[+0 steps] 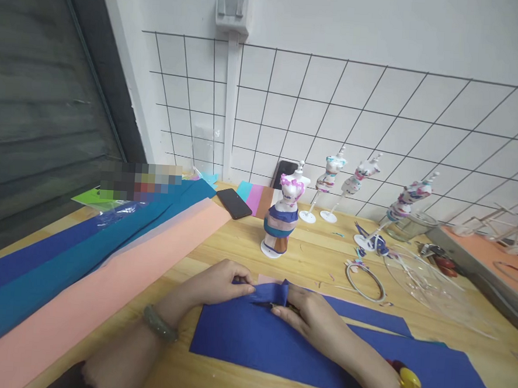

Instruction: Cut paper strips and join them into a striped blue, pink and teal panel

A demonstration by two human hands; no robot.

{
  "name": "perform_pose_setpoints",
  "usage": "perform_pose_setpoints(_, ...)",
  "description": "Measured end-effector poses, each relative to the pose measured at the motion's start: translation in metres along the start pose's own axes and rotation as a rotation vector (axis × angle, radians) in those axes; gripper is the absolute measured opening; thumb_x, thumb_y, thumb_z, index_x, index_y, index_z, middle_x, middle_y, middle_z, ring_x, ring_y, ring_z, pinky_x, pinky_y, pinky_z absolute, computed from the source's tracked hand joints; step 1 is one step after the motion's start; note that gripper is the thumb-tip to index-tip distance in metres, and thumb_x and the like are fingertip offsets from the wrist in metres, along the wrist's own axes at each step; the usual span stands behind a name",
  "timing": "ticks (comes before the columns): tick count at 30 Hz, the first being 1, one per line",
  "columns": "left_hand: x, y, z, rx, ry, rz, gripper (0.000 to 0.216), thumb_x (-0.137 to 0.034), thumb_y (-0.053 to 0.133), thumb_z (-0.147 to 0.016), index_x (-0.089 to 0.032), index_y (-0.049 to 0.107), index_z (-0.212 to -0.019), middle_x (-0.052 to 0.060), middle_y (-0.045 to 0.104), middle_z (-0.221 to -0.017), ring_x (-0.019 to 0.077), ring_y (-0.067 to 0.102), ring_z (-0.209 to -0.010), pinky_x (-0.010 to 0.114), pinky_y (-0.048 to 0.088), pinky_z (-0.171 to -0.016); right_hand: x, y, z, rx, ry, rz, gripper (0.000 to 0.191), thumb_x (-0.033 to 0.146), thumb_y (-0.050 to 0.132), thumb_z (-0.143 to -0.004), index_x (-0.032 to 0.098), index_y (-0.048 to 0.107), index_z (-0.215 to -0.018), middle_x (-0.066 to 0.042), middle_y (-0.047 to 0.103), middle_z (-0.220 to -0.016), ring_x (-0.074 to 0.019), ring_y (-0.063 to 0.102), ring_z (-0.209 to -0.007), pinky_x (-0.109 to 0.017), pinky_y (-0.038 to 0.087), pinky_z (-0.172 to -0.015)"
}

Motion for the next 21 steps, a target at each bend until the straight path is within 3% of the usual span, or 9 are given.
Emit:
perform_pose_setpoints(10, 0.0019, -0.0009, -0.0006, -0.019, 0.023, -0.030, 0.018, -0.029, 0.056, -0.082, -0.018, 0.069, -0.080, -0.002, 0.069, -0.077, 0.0147, 0.060, -0.073, 0.020, 0.040, -0.063, 0.0012, 0.0055, -0.0052, 0.011, 0.015, 0.051, 0.029, 0.038, 0.045, -0.095, 0.019, 0.059, -0.078, -0.004, 0.065, -0.078, -0.0167, 0.061, -0.071, -0.025, 0.044, -0.064)
perform_pose_setpoints(21, 0.0031, -0.0015, 0.0001, -0.030, 0.017, -0.039, 0.019, -0.030, 0.056, -0.083, -0.017, 0.069, -0.080, -0.001, 0.069, -0.076, 0.0147, 0.060, -0.072, 0.020, 0.040, -0.062, 0.0008, 0.0052, -0.0033, 0.013, 0.027, 0.048, 0.030, 0.037, 0.044, -0.095, 0.019, 0.059, -0.077, -0.004, 0.065, -0.079, -0.0168, 0.061, -0.071, -0.025, 0.043, -0.064)
Point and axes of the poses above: each hand's wrist, its own z-axis away from the middle knuckle, its own y-axis out of the palm, x = y × z, the point moved 6 cm from there along -z, towards the middle knuckle
